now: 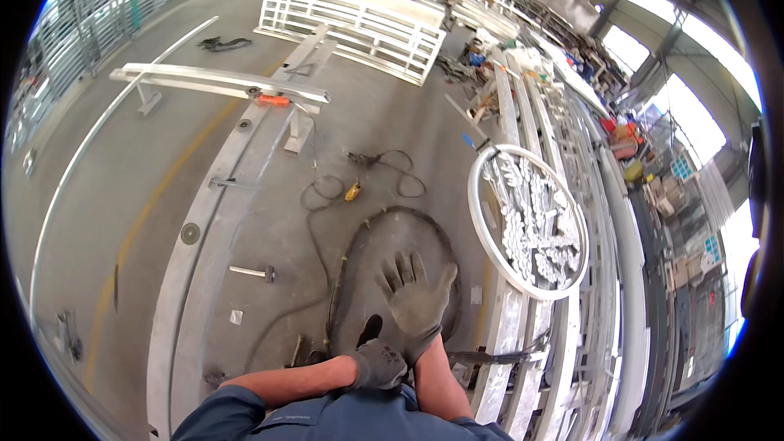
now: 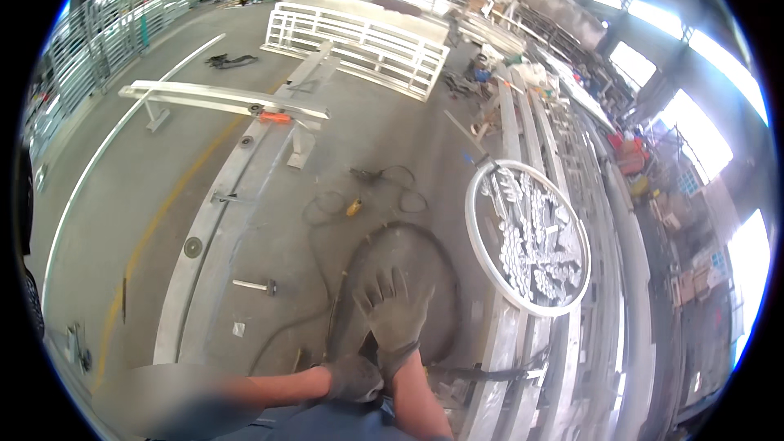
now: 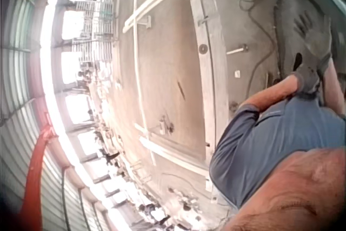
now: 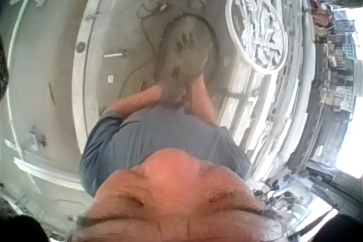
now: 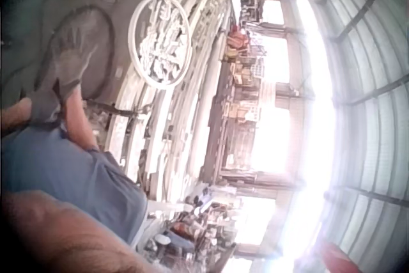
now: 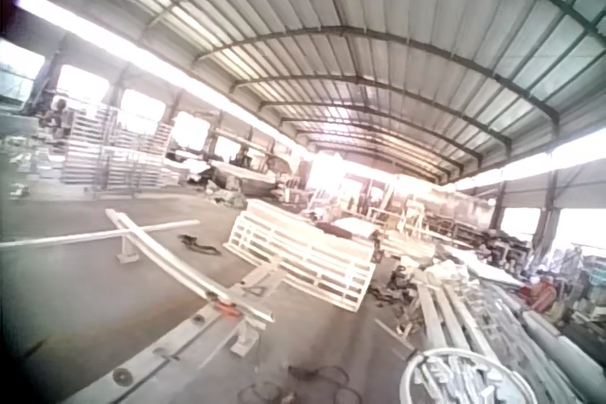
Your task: The person puts on gloves and welds a decorative metal panel featuring grape and leaf motifs. They use a welding torch to tack and fuse sections of the circular frame and internal decorative elements.
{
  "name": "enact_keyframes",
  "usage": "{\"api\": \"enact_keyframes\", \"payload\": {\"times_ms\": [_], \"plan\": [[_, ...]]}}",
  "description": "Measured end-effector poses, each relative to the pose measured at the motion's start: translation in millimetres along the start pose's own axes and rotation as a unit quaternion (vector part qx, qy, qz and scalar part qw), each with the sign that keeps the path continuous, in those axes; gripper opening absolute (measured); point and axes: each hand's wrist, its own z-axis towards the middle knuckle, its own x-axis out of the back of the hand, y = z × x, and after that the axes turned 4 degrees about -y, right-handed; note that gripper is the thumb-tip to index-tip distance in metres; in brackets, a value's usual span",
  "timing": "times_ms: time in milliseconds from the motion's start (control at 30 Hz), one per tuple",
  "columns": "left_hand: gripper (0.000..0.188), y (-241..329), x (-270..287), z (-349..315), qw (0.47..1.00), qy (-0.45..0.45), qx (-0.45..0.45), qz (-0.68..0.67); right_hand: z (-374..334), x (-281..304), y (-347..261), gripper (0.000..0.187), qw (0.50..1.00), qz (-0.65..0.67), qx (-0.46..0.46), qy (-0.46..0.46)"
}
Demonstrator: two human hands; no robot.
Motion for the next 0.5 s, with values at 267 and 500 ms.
{"api": "enact_keyframes", "payload": {"times_ms": [267,500], "plan": [[0.032,-40.1,28.0,100.4,0.995,0.042,0.028,-0.086,83.2,85.8,-99.9,0.051,0.999,0.020,0.011,-0.027],[0.030,-108.9,69.8,188.2,0.942,0.104,0.105,-0.301,107.0,148.2,-207.4,0.050,0.993,-0.036,0.015,0.112]]}}
